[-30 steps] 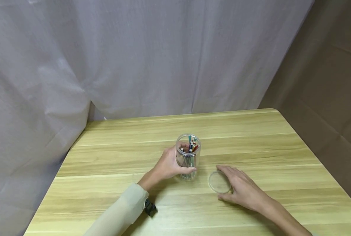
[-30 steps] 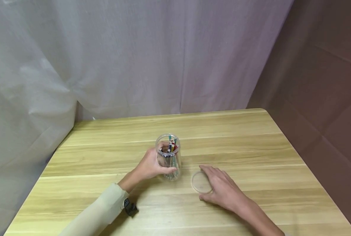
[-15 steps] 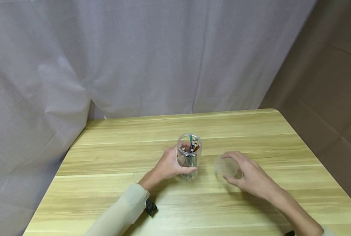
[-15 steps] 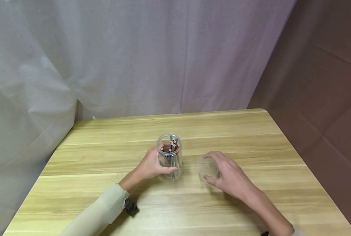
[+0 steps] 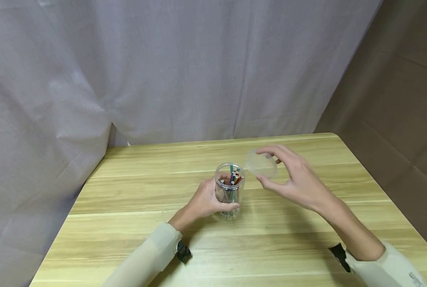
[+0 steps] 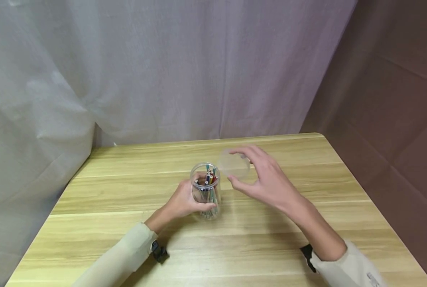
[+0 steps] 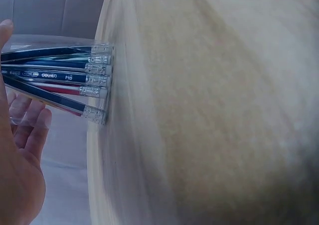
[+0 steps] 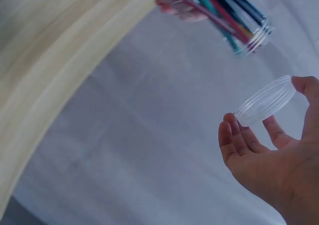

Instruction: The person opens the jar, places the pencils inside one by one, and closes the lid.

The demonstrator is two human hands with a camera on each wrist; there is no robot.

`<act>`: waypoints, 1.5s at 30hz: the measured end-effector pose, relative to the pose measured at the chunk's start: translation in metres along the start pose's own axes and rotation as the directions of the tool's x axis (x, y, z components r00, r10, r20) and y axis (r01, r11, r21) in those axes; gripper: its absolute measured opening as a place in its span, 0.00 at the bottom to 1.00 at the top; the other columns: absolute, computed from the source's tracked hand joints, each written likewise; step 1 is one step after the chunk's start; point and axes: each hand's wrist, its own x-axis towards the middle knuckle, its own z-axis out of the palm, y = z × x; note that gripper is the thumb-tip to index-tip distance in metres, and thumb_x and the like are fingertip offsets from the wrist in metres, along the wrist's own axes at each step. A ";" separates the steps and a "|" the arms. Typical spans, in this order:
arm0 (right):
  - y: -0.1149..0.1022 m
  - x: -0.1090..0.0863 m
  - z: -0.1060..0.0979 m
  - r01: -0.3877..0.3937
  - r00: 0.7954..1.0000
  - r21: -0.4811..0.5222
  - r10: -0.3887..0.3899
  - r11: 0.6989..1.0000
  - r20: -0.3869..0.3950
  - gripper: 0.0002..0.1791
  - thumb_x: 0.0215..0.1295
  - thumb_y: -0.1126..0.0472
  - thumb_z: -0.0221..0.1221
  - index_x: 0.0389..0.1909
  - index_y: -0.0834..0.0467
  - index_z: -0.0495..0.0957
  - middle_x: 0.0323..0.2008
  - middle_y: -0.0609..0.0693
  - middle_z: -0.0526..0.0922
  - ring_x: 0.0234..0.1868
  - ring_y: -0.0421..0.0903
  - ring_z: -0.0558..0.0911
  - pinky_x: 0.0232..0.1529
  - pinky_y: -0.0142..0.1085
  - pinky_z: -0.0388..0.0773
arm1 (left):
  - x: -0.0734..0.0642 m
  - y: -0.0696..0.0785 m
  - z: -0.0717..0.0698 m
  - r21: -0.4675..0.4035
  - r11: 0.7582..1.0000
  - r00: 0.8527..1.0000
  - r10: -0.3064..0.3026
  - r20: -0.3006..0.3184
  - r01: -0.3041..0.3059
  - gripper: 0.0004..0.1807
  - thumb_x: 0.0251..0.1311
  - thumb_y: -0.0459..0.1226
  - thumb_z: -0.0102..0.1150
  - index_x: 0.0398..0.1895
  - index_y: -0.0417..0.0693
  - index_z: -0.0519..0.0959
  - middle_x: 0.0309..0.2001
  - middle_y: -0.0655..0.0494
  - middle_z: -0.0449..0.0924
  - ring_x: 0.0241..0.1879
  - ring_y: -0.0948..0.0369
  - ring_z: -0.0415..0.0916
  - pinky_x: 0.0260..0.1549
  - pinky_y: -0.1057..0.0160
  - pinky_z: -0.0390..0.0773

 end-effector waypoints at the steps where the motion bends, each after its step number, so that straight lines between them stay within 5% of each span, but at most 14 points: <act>1: -0.003 0.004 0.002 0.017 1.000 0.016 -0.017 1.000 0.003 0.31 0.59 0.60 0.76 0.65 0.50 0.79 0.59 0.47 0.83 0.48 0.42 0.79 0.48 0.38 0.76 | 0.000 -0.001 0.000 0.002 1.000 1.000 0.002 -0.001 -0.002 0.45 0.44 0.49 0.87 0.64 0.46 0.74 0.57 0.55 0.86 0.56 0.58 0.83 0.60 0.56 0.80; 11: -0.017 0.024 0.034 0.099 0.988 0.109 -0.111 0.989 0.111 0.30 0.61 0.58 0.75 0.64 0.58 0.79 0.63 0.51 0.81 0.65 0.53 0.80 0.66 0.56 0.76 | 0.000 -0.004 0.000 0.001 0.999 0.999 0.039 0.007 -0.039 0.46 0.47 0.51 0.85 0.69 0.52 0.72 0.56 0.57 0.86 0.53 0.61 0.84 0.55 0.60 0.82; 45: -0.012 0.018 0.053 0.040 0.987 0.112 -0.057 0.993 0.153 0.32 0.61 0.57 0.76 0.65 0.59 0.79 0.64 0.54 0.81 0.64 0.55 0.81 0.66 0.54 0.77 | 0.003 -0.003 0.003 -0.059 0.998 0.998 0.039 0.039 -0.036 0.46 0.49 0.49 0.84 0.72 0.52 0.71 0.59 0.56 0.85 0.53 0.62 0.85 0.53 0.64 0.83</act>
